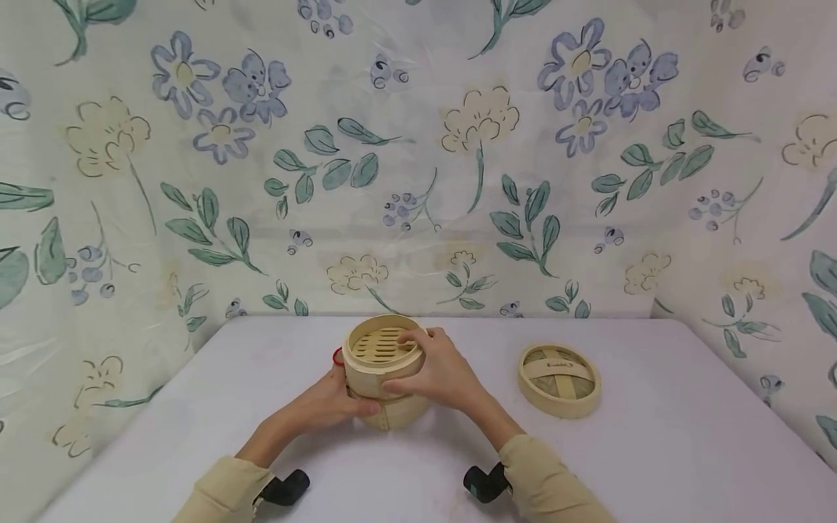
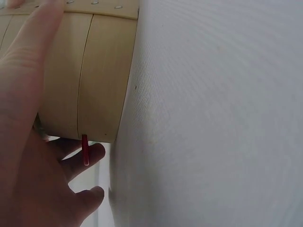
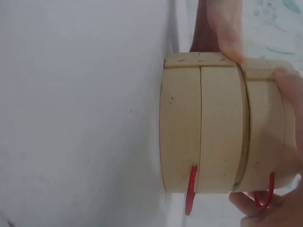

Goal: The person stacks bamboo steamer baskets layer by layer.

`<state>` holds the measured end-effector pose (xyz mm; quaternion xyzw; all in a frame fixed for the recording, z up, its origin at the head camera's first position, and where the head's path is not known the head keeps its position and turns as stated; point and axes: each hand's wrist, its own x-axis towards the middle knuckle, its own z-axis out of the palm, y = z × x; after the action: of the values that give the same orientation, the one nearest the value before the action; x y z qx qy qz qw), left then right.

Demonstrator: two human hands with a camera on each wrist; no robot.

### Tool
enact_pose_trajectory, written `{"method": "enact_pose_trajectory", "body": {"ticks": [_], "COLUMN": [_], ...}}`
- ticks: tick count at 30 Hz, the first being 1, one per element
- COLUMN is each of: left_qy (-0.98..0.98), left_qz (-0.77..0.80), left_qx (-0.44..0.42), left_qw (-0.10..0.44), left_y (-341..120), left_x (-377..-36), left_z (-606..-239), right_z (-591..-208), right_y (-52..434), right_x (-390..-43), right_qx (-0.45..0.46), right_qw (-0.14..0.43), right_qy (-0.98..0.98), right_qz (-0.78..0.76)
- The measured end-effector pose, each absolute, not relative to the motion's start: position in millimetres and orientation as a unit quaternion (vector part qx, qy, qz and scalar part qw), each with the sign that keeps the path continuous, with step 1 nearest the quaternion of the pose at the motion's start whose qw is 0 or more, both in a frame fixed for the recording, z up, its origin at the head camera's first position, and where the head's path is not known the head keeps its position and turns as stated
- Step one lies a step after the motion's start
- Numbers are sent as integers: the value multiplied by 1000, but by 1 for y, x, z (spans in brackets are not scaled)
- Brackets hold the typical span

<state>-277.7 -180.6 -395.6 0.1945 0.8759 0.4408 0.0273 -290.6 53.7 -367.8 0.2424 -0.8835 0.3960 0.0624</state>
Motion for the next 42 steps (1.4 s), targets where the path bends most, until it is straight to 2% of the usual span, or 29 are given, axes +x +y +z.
{"method": "enact_pose_trajectory", "body": {"ticks": [15, 22, 27, 42], "left_qy": [915, 891, 866, 904], "left_qz": [378, 411, 442, 386], "left_qx": [140, 192, 235, 183], "left_qw": [10, 3, -6, -4], "left_y": [-178, -178, -179, -180], "left_x": [-277, -281, -284, -280], "left_z": [-397, -397, -401, -397], "right_z": [-376, -380, -382, -383], "right_y": [51, 53, 53, 56], "right_x": [-283, -284, -283, -280], "right_qx": [234, 244, 240, 247], "right_qw": [82, 90, 76, 42], "right_qy": [-874, -877, -879, -881], "right_qz": [417, 404, 406, 401]}}
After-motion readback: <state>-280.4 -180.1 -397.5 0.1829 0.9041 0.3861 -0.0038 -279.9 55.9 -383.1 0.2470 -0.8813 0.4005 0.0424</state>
